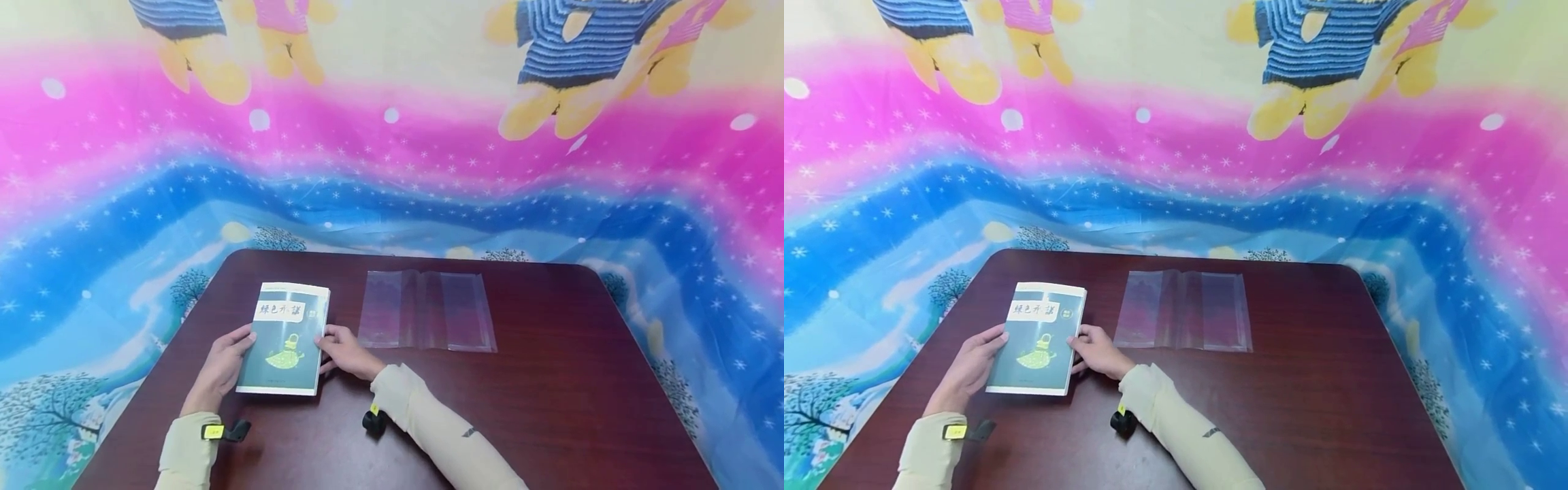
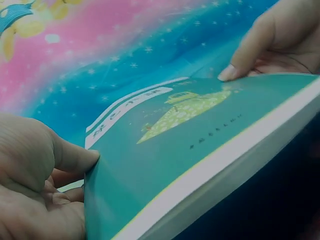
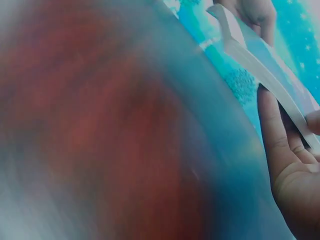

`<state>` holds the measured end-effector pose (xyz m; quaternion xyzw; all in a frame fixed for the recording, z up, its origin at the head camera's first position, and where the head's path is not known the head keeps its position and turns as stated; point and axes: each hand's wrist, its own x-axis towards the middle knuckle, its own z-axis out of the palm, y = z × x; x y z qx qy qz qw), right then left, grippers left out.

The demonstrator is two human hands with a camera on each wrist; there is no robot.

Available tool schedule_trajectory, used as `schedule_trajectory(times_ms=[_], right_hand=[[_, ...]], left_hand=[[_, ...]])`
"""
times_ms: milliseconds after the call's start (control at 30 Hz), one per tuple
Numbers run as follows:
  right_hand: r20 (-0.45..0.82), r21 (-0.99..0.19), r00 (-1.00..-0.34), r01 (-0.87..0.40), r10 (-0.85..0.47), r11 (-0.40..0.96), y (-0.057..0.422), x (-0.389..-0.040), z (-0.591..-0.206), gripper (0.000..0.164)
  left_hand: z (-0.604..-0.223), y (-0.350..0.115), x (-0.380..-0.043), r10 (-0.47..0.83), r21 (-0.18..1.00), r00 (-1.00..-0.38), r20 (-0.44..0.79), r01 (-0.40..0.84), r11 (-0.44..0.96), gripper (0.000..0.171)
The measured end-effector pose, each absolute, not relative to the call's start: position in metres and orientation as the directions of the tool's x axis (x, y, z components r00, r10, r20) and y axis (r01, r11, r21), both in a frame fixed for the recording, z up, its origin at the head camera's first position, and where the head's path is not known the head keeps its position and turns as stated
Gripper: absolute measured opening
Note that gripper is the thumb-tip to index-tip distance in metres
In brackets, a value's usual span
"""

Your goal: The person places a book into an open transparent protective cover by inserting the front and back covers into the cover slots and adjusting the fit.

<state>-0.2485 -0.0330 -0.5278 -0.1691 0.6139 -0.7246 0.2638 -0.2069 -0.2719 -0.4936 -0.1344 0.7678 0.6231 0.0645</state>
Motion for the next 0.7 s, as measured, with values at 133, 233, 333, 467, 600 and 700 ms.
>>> schedule_trajectory(times_ms=[133, 233, 333, 467, 600, 700], right_hand=[[-0.087, -0.984, -0.795, 0.163, -0.601, -0.074, -0.021, -0.257, -0.523, 0.022], [-0.097, -0.985, -0.790, 0.162, -0.605, -0.053, -0.012, -0.263, -0.521, 0.021], [-0.112, -0.986, -0.792, 0.163, -0.600, -0.031, -0.002, -0.268, -0.519, 0.020], [-0.123, -0.990, -0.814, 0.141, -0.568, 0.012, 0.013, -0.274, -0.516, 0.022], [-0.122, -0.993, -0.846, 0.107, -0.519, 0.058, 0.029, -0.285, -0.512, 0.028], [-0.121, -0.992, -0.864, 0.084, -0.489, 0.097, 0.040, -0.292, -0.509, 0.032]], left_hand=[[-0.499, -0.265, -0.212, -0.116, 0.942, -0.957, -0.266, -0.284, 0.180, 0.055], [-0.502, -0.259, -0.217, -0.098, 0.945, -0.960, -0.264, -0.277, 0.171, 0.053], [-0.503, -0.251, -0.223, -0.090, 0.947, -0.963, -0.256, -0.268, 0.175, 0.051], [-0.500, -0.237, -0.234, -0.072, 0.951, -0.966, -0.248, -0.257, 0.173, 0.050], [-0.494, -0.221, -0.249, -0.039, 0.957, -0.971, -0.237, -0.240, 0.163, 0.048], [-0.492, -0.211, -0.259, -0.019, 0.960, -0.972, -0.233, -0.233, 0.155, 0.047]])
